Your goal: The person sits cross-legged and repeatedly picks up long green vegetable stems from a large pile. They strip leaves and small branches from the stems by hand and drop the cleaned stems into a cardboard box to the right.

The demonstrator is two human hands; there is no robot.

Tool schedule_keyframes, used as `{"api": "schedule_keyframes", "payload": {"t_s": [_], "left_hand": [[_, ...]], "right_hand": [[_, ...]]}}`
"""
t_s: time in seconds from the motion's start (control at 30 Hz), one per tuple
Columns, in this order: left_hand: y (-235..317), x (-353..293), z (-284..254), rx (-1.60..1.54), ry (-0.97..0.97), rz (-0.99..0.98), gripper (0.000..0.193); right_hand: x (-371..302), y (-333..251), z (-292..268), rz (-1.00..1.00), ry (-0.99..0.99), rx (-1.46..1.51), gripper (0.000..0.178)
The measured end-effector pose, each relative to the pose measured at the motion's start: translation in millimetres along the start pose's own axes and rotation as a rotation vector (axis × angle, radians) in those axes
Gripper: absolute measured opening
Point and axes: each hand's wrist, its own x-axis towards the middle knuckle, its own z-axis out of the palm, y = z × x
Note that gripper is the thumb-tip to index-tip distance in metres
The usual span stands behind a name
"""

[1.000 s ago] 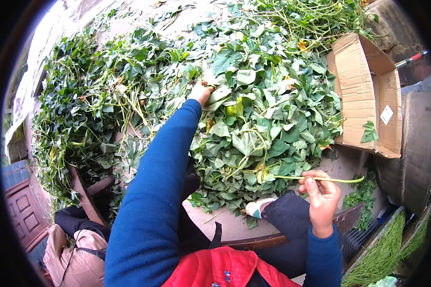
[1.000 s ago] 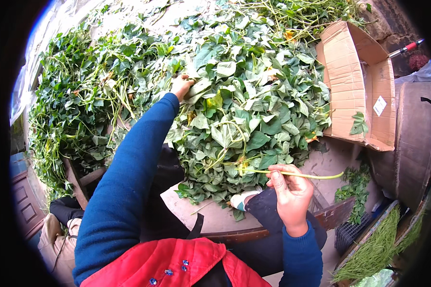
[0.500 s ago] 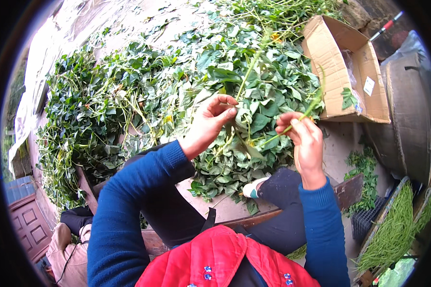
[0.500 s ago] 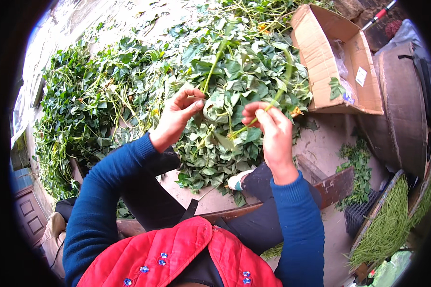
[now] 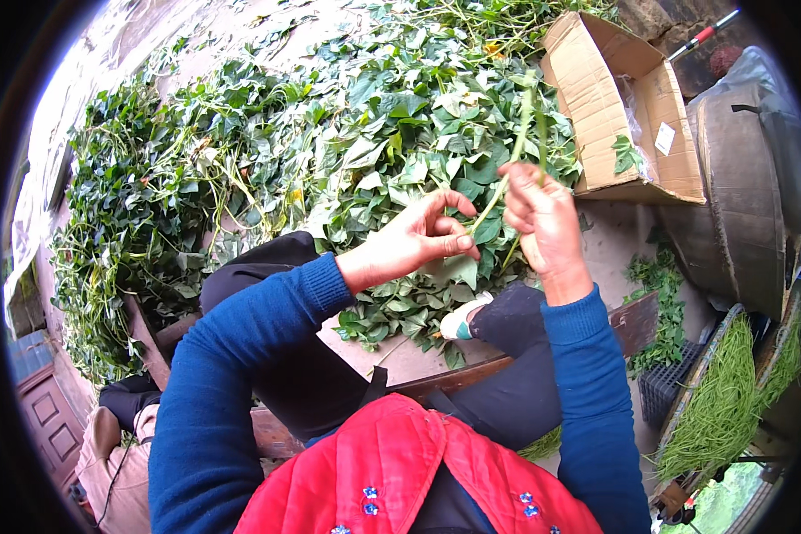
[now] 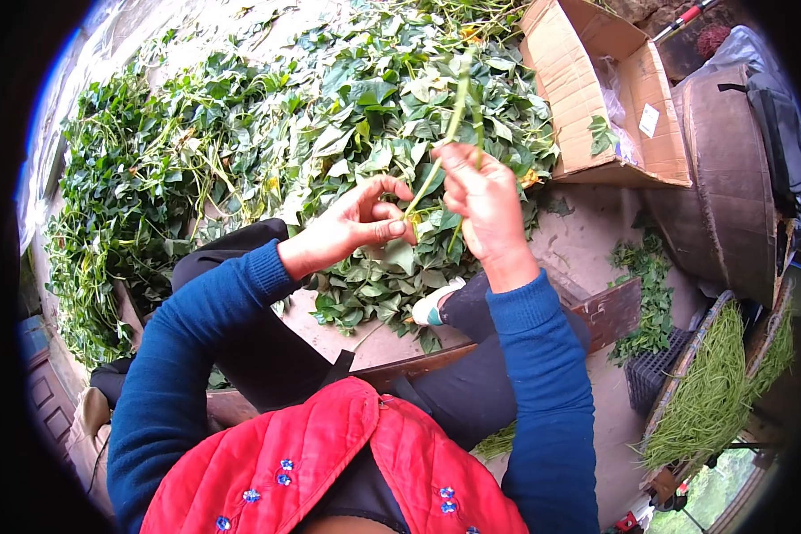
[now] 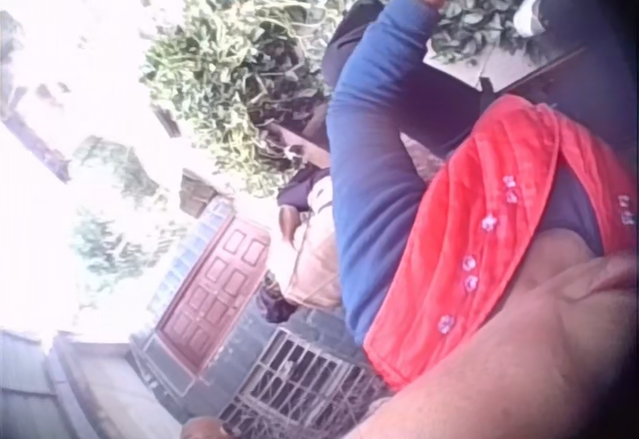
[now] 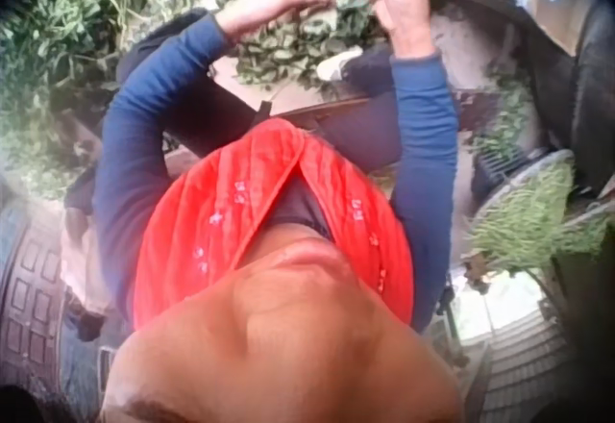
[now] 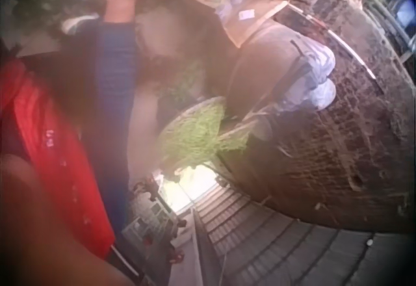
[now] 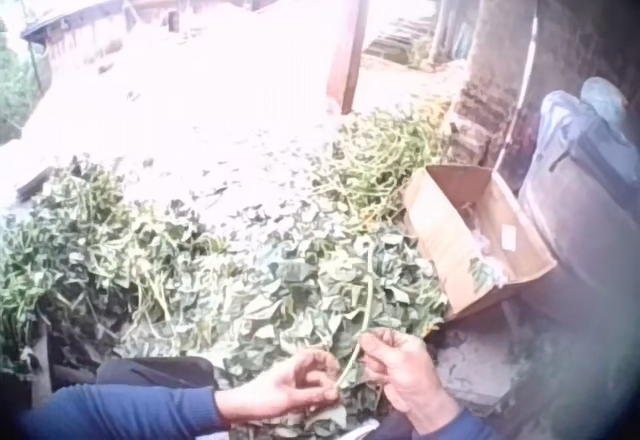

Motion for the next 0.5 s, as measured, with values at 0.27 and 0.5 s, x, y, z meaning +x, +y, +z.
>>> {"api": "schedule_keyframes", "payload": {"t_s": [0.27,0.5], "left_hand": [[-16.6,-5.5,-18.2,0.129,-0.004,-0.019,0.019],[-8.9,-11.4,-11.2,0.302,0.073,0.054,0.022]], "right_hand": [[3.6,-19.4,-10.0,-0.209,0.065,0.129,0.018],[0.0,-16.4,-4.0,-0.259,0.014,0.195,0.019]]}}
